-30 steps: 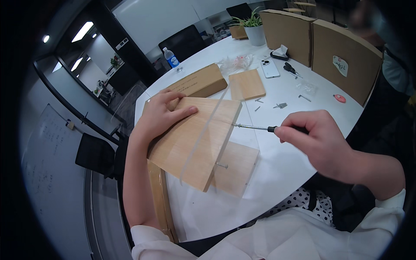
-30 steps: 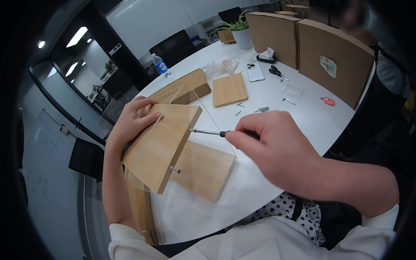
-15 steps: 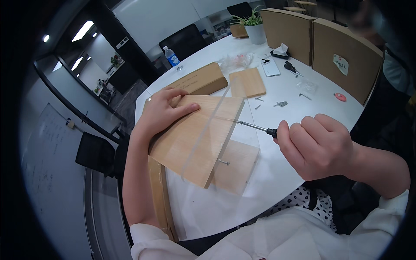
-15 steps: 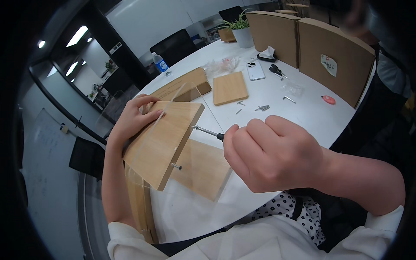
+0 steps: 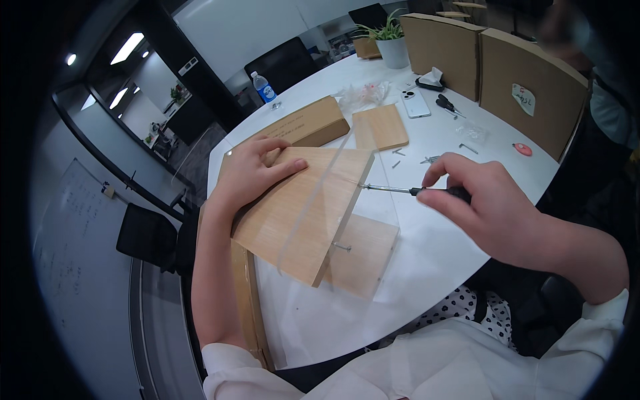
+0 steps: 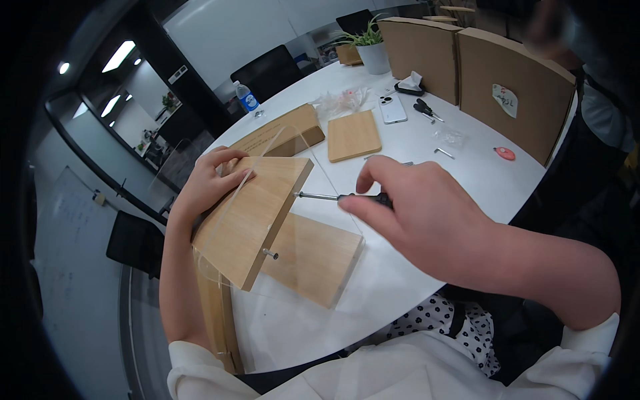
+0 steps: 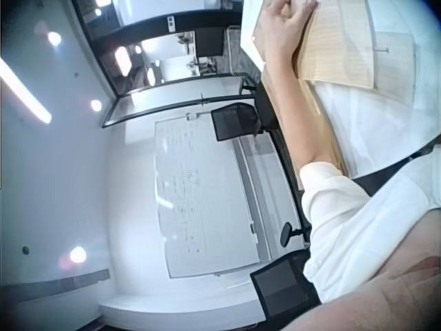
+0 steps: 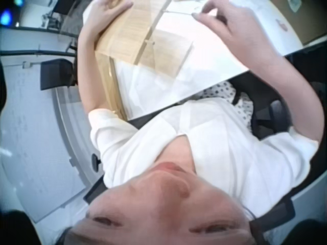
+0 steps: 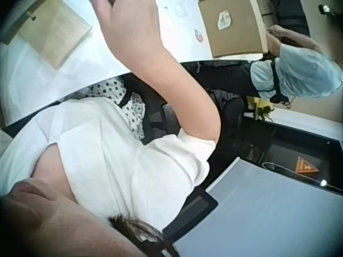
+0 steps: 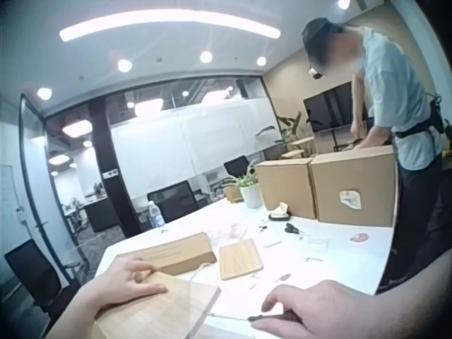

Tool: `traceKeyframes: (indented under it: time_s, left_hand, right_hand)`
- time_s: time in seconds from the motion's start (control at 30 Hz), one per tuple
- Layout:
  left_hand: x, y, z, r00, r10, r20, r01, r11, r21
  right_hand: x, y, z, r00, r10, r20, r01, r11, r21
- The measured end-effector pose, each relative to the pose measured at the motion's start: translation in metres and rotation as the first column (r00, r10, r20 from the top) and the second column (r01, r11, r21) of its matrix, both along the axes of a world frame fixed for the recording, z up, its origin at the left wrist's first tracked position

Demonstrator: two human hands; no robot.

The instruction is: The person assembles a wooden and acrylic display stand using a screwdriver. They align wooden panels with a clear acrylic sheet, insert screws, and tighten them to secure the components together. The person repeatedly adjusts the pieces and fastens multiple screws to complete the assembly.

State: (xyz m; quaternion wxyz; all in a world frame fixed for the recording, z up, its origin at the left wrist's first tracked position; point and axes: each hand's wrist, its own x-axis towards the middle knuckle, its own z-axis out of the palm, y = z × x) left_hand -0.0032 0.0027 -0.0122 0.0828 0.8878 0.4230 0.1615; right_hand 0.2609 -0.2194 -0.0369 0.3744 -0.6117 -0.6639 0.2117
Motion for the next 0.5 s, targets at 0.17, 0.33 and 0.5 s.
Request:
traceKeyframes:
  time_s: [0.17,0.33,0.5]
  left_hand:
    - [0.002,-0.005,0.004,1.0,0.007,0.011,-0.006,1.0,-0.018]
    - [0.003,-0.006,0.006,1.0,0.018,0.008,-0.018,1.0,-0.014]
    - [0.001,-0.014,0.013,1.0,0.014,0.001,-0.014,1.0,0.013]
  right_hand:
    - [0.006,0.007,-0.021,0.547,-0.335,0.767,-0.546,0.552,0.631]
    - [0.003,0.008,-0.021,0.613,-0.289,0.735,-0.487,0.595,0.64]
    - [0.0,0.005,-0.009,0.949,0.127,-0.288,-0.094,0.988,0.124]
